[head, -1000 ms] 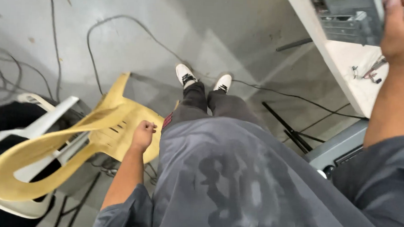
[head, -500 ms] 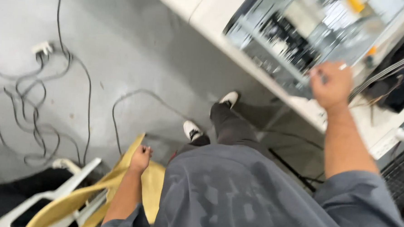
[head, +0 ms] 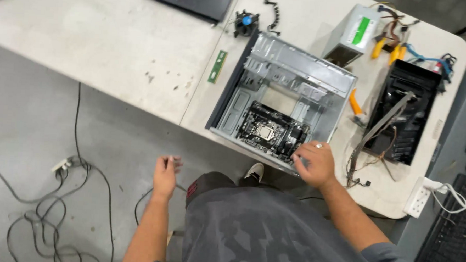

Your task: Reinstalling a motherboard into a computer case and aligning it with the mounting holes.

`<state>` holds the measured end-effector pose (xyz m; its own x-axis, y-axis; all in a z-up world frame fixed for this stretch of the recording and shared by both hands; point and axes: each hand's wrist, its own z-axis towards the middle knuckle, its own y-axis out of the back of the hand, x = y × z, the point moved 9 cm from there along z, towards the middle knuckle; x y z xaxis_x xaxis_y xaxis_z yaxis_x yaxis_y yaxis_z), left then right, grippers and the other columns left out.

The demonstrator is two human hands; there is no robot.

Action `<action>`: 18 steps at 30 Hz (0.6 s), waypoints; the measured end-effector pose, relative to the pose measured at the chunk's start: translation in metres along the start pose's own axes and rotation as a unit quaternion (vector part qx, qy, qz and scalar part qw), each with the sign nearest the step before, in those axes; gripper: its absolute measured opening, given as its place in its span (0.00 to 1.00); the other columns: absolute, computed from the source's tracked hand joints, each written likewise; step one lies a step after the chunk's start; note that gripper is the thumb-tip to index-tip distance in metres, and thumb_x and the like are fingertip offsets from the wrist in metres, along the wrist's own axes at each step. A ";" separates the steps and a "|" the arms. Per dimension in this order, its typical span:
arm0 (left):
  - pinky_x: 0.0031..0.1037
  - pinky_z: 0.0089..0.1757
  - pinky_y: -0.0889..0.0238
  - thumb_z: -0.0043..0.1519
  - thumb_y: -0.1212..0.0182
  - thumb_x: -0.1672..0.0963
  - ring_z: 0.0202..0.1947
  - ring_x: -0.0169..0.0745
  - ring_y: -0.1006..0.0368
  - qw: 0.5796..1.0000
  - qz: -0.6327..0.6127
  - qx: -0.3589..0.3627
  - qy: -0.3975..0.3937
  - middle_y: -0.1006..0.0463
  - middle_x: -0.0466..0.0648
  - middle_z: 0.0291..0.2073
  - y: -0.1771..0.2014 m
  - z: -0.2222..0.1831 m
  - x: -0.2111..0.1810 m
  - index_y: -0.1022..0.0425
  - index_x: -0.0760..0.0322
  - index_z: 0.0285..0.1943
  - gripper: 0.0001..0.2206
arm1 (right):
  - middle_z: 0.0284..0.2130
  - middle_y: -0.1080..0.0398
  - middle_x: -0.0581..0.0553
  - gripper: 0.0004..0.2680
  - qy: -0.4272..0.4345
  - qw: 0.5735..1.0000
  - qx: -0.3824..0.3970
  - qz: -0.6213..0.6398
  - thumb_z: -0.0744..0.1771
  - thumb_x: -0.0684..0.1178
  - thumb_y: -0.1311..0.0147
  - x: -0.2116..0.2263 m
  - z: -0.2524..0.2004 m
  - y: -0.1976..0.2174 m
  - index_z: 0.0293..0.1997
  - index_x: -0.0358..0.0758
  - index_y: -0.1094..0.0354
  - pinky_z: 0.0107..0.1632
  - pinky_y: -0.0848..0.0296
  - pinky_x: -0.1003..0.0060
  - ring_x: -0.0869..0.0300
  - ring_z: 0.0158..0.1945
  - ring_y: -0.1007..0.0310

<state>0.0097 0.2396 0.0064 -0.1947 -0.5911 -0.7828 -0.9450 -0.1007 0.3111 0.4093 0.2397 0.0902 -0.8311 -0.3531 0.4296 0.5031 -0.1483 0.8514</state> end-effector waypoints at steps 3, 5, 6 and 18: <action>0.31 0.44 0.36 0.66 0.62 0.58 0.43 0.44 0.31 0.997 -0.045 0.003 -0.063 0.30 0.56 0.40 -0.015 0.035 -0.047 0.40 0.71 0.45 0.09 | 0.22 0.32 0.58 0.08 -0.007 1.000 -0.004 -0.011 0.62 0.58 0.54 0.003 0.000 0.000 0.22 0.54 0.36 0.41 0.40 0.66 0.61 0.33 0.31; 0.29 0.42 0.36 0.66 0.62 0.58 0.42 0.43 0.31 0.992 -0.053 0.037 -0.106 0.30 0.54 0.39 -0.035 0.041 -0.085 0.40 0.71 0.44 0.08 | 0.23 0.31 0.59 0.08 -0.016 1.000 -0.005 -0.020 0.62 0.58 0.54 -0.003 -0.005 -0.003 0.22 0.55 0.36 0.41 0.40 0.65 0.62 0.33 0.31; 0.26 0.41 0.36 0.66 0.62 0.58 0.40 0.41 0.31 0.985 -0.066 0.062 -0.147 0.30 0.53 0.37 -0.044 0.044 -0.108 0.41 0.70 0.43 0.07 | 0.23 0.31 0.61 0.07 -0.016 1.000 -0.003 -0.024 0.61 0.58 0.54 -0.004 -0.005 -0.007 0.22 0.56 0.36 0.42 0.39 0.65 0.62 0.34 0.31; 0.45 0.56 0.54 0.59 0.49 0.58 0.58 0.58 0.44 0.769 0.200 0.262 -0.548 0.33 0.51 0.50 -0.160 0.001 -0.232 0.36 0.63 0.33 0.03 | 0.58 0.57 0.24 0.20 -0.543 0.805 -0.075 0.227 0.66 0.44 0.60 -0.026 -0.031 0.026 0.63 0.30 0.63 0.58 0.46 0.41 0.32 0.59 0.52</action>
<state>0.2053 0.3935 0.1375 -0.3308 0.5676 -0.7539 -0.6716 0.4196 0.6106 0.4512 0.2166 0.0922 -0.2299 0.6011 0.7654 0.7681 -0.3709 0.5220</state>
